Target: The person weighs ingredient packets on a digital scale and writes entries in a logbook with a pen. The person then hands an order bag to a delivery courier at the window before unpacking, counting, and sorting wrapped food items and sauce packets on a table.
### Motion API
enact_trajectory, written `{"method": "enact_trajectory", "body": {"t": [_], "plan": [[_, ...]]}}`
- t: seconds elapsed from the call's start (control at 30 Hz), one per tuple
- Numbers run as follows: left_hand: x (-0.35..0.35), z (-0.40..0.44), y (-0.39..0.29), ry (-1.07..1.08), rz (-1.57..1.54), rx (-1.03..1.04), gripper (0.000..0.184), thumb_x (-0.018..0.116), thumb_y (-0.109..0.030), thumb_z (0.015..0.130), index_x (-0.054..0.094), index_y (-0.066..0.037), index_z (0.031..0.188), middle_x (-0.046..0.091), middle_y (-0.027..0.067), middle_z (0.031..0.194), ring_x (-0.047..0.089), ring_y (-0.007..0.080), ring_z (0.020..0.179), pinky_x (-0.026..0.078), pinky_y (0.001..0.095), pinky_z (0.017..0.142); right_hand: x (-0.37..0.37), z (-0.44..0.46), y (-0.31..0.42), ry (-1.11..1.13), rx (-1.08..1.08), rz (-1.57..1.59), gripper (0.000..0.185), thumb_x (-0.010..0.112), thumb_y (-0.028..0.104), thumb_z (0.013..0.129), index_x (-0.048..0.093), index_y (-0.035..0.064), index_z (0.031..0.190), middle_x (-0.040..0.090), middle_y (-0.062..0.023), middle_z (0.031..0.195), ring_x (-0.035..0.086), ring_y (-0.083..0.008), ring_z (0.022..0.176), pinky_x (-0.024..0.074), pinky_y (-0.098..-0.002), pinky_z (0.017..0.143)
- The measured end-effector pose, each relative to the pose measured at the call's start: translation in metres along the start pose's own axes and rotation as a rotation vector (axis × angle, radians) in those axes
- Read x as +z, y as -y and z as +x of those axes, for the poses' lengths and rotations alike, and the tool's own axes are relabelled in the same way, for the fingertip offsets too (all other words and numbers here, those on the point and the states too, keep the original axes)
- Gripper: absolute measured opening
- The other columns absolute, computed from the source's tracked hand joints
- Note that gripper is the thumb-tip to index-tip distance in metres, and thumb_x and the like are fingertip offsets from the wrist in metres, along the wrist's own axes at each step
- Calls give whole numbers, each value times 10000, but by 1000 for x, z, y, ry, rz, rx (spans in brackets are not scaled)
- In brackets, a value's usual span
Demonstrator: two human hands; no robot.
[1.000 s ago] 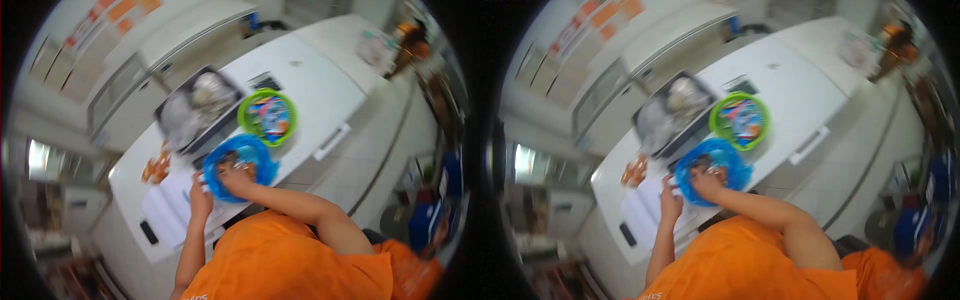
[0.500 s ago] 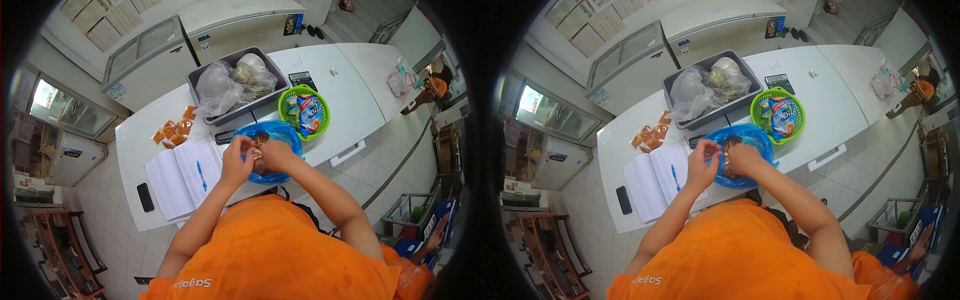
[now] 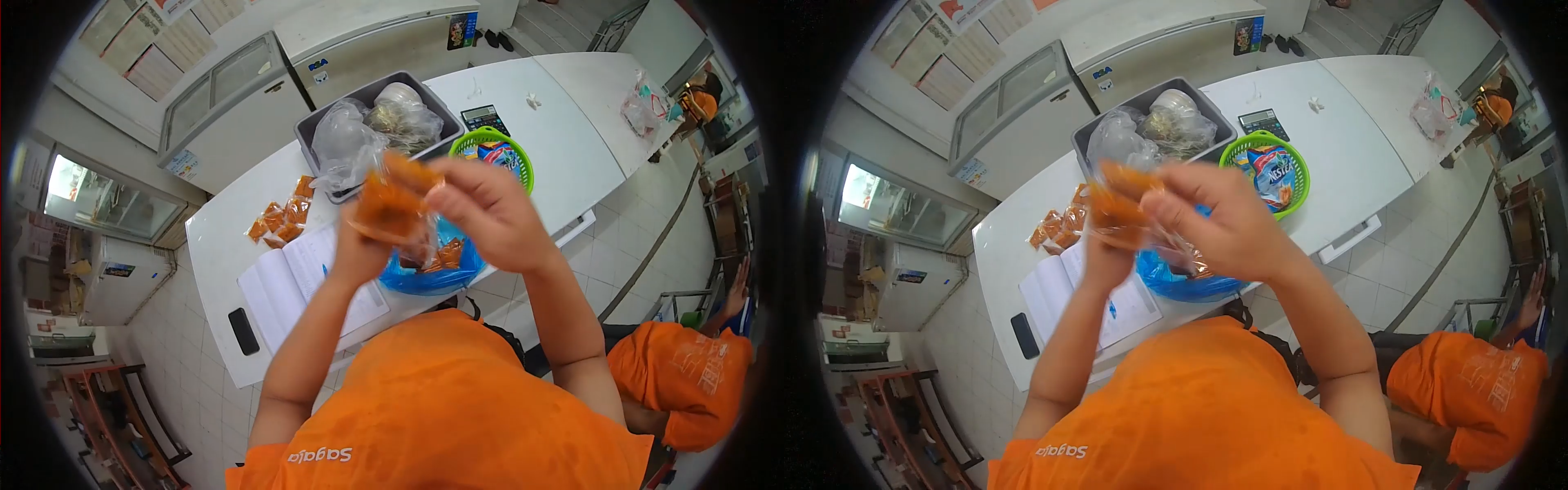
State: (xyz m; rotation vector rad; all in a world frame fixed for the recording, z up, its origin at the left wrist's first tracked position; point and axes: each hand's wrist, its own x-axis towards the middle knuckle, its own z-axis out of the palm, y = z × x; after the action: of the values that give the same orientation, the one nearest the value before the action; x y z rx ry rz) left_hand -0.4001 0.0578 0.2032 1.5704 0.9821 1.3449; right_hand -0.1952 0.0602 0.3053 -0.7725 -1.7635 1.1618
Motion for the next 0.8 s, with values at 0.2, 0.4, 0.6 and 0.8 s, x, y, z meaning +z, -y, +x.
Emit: {"method": "enact_trajectory", "body": {"t": [0.2,0.4,0.6,0.8], "plan": [[-116,63,-134,-315,-418,204,338,554,-446,1036,575,-113,1088,561,38,933,569,133,749,480,273,673,7,1,-69,99,255,129,235,606,215,993,693,-2,1017,727,-114,1027,699,-201,963,545,-323,861],[-202,89,-167,-525,-239,115,283,605,-337,1036,557,-95,1175,588,53,1015,581,153,905,499,301,835,59,-76,-241,429,424,-1058,156,730,240,847,757,126,951,708,-168,999,671,-362,971,530,-447,865],[-212,50,-104,-496,-126,-1,450,594,-312,1037,483,-63,1395,619,135,1249,651,286,1101,542,432,956,38,-80,-240,460,255,-857,164,760,233,820,753,109,929,689,-153,991,633,-374,976,502,-458,875],[-203,23,-100,-341,-247,10,531,461,-327,1078,299,-127,1543,495,234,1473,573,392,1287,512,510,1046,-15,-53,-131,86,67,-583,131,703,111,877,664,3,939,678,-145,913,651,-331,920,508,-426,822]]}}
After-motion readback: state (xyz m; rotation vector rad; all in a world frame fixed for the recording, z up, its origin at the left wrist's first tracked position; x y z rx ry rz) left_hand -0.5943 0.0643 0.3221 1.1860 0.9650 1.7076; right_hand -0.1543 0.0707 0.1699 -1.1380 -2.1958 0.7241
